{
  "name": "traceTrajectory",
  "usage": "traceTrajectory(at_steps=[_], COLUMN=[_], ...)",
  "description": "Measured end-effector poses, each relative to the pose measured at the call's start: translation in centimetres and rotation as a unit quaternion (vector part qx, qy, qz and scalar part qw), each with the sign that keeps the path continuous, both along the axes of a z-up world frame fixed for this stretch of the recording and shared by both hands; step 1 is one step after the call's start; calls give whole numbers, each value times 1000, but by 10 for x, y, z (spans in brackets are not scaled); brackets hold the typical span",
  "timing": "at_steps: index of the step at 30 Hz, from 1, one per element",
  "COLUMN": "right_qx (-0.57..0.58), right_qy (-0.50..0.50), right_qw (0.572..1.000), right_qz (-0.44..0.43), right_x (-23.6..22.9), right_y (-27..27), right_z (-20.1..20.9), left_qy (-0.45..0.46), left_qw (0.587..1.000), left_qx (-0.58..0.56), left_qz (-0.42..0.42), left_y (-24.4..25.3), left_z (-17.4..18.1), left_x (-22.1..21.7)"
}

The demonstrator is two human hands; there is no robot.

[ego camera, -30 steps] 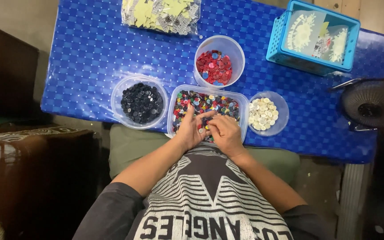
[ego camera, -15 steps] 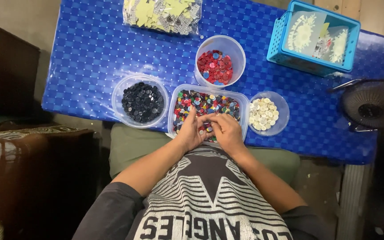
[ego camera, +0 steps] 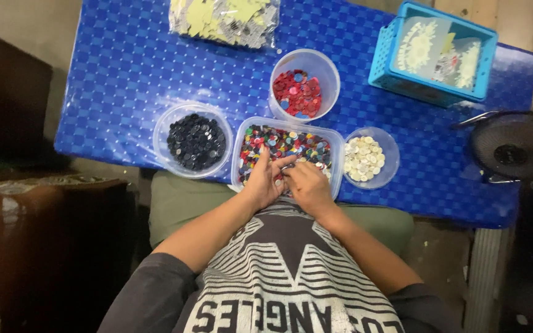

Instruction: Sorting a mixture of colored buttons from a central container into separate bowls for red, white, and black buttons.

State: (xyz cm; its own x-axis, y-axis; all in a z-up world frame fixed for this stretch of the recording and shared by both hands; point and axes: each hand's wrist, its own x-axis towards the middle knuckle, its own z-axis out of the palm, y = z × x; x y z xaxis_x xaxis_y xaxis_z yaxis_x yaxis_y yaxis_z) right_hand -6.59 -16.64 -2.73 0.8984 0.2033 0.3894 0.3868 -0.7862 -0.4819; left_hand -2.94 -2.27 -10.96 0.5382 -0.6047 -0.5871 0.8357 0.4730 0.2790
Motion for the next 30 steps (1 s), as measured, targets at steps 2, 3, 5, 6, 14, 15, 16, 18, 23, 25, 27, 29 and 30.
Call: traceTrajectory(at_steps=[2,3,5,6,14,15,16,18,23,25,27,29,30], right_qx=[-36,-73,-93,-107,-108,-105,-106,-126,-120,-135,27,239,435], right_qy=[-21,-41,-48,-51,18,42,41,69,134,122,273,375,456], right_qw=[999,996,994,993,991,990,989,984,979,981,952,883,759], right_qz=[-1,1,-7,-6,-76,-88,-91,-106,-93,-74,-138,-149,-164], right_x=[2,5,6,6,3,3,3,3,9,10,11,10,9], right_y=[5,3,1,0,-6,-5,-4,-2,3,-4,-13,-24,-31], right_z=[9,15,5,-1,-44,-43,-43,-44,0,-16,-23,-29,-32], left_qy=[-9,-18,-29,-37,-6,-7,-8,3,17,10,9,15,20], left_qw=[1000,1000,999,998,998,998,998,998,998,998,999,999,999], left_qx=[4,8,19,37,53,55,54,63,58,60,28,14,-2], left_qz=[-6,-9,-26,-34,-17,-20,-23,-16,-5,7,22,39,45], left_y=[1,-4,-1,0,0,0,1,2,-7,-5,-3,3,5], left_z=[-9,-13,-17,-20,28,23,29,40,41,36,18,17,16], left_x=[-4,-3,-2,-2,3,4,5,4,4,4,4,3,3])
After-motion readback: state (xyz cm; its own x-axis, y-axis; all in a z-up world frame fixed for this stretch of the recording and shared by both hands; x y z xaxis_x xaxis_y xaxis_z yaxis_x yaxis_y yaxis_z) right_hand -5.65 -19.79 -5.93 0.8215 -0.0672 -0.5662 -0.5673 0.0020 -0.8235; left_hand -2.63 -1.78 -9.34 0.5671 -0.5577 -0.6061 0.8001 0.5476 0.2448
